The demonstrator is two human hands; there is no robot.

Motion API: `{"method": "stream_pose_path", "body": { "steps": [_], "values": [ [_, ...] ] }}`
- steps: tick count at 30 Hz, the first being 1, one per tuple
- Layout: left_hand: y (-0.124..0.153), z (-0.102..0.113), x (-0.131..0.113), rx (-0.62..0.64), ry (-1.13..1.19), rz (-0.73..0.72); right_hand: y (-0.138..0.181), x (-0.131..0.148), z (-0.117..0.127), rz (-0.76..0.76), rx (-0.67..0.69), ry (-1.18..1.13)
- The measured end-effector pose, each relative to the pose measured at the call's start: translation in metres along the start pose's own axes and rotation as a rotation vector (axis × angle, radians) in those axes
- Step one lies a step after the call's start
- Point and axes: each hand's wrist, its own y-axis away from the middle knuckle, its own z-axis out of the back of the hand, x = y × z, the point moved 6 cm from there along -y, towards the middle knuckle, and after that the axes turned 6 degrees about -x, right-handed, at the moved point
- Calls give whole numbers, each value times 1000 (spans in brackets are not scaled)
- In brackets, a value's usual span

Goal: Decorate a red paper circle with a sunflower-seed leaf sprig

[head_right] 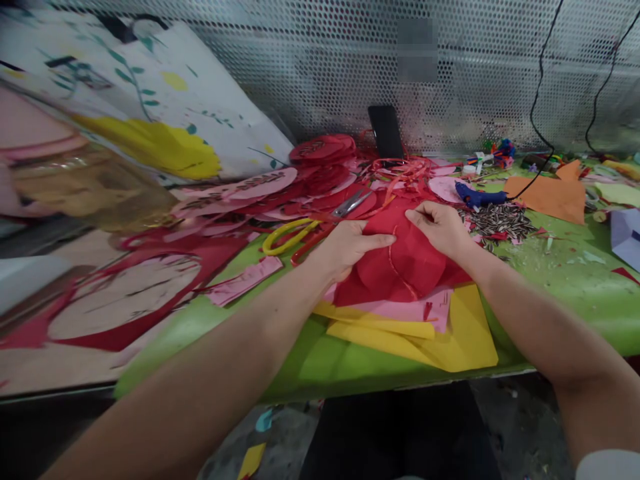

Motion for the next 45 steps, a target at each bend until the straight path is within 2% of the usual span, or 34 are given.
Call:
{"method": "stream_pose_path", "body": {
  "steps": [6, 10, 13, 18, 21, 25, 32, 40, 45],
  "values": [
    [0, 4, -1, -43, -63, -17, -4, 4, 18, 64, -176, 135],
    [-1, 4, -2, -51, -90, -22, -4, 9, 25, 115, -208, 206],
    [0, 5, -3, -59, -116, -32, 0, 19, 23, 192, -155, 291],
    [4, 5, -9, -75, -178, -63, 9, 32, 7, 314, 29, 525],
    [6, 3, -13, -72, -212, -83, 12, 31, -2, 315, 116, 690],
    [6, 4, -15, -107, -279, -101, 12, 28, -5, 268, 152, 838],
    [7, 8, -19, -151, -372, -122, 13, 32, -5, 238, 203, 856],
    [7, 7, -20, -151, -368, -136, 17, 41, -6, 387, 143, 671],
    [7, 6, -19, -145, -351, -142, 15, 41, -5, 411, 121, 590]
  ]
}}
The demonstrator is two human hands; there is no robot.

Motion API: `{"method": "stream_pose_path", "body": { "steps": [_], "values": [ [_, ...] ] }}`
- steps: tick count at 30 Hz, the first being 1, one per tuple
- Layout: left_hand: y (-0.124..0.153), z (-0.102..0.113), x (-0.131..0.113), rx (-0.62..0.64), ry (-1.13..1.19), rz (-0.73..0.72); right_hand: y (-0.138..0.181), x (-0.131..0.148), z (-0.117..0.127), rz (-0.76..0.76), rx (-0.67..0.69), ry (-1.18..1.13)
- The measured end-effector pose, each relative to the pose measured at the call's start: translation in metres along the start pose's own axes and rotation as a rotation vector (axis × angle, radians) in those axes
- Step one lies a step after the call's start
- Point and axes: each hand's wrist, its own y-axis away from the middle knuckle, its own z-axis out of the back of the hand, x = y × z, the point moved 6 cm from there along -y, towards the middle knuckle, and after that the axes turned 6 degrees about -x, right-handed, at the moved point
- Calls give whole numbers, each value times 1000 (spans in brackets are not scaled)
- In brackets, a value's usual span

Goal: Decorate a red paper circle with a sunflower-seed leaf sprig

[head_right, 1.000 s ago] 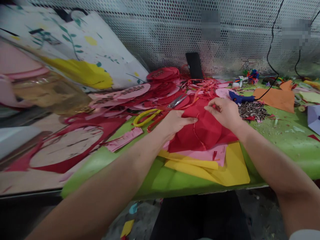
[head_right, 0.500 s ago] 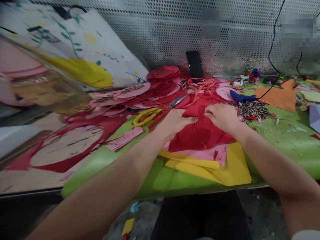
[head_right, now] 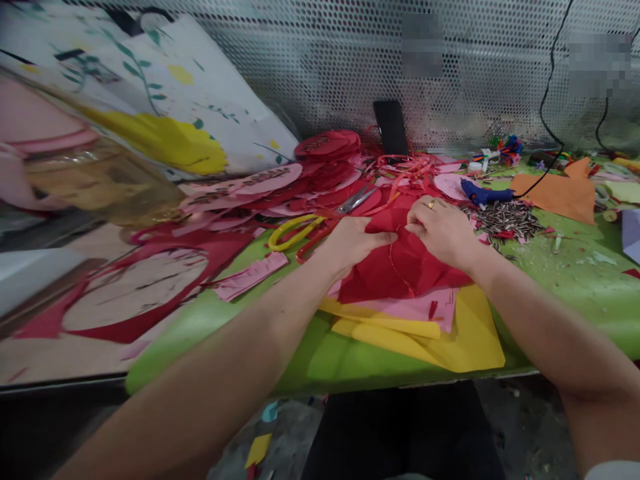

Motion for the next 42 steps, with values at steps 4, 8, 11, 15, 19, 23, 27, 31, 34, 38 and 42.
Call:
{"method": "stream_pose_path", "body": {
  "steps": [4, 8, 11, 15, 19, 23, 27, 31, 34, 38, 42],
  "values": [
    [0, 0, -1, -4, 17, -10, -1, -2, -2, 12, 3, -50],
    [0, 1, -1, -3, 38, -10, -1, -2, -3, 21, 5, -101],
    [-1, 2, 2, -12, 57, 2, -1, -3, -2, 12, 2, -128],
    [-6, 5, 7, -61, 107, 9, -2, -5, -1, -12, -2, -111],
    [-13, 12, 12, -146, 163, 9, -1, -3, -4, 18, 28, -63],
    [-17, 18, 14, -203, 215, 7, 1, -1, -9, 56, 107, -7],
    [-19, 20, 15, -229, 268, 8, 3, 2, -12, 105, 178, 33],
    [-20, 20, 15, -240, 319, 16, 4, 5, -13, 149, 217, 56],
    [-19, 20, 15, -242, 357, 21, 5, 7, -14, 184, 220, 68],
    [-17, 19, 13, -232, 399, 29, 6, 8, -18, 194, 219, 100],
    [-17, 19, 14, -226, 406, 37, 5, 4, -21, 138, 201, 91]
  ]
}}
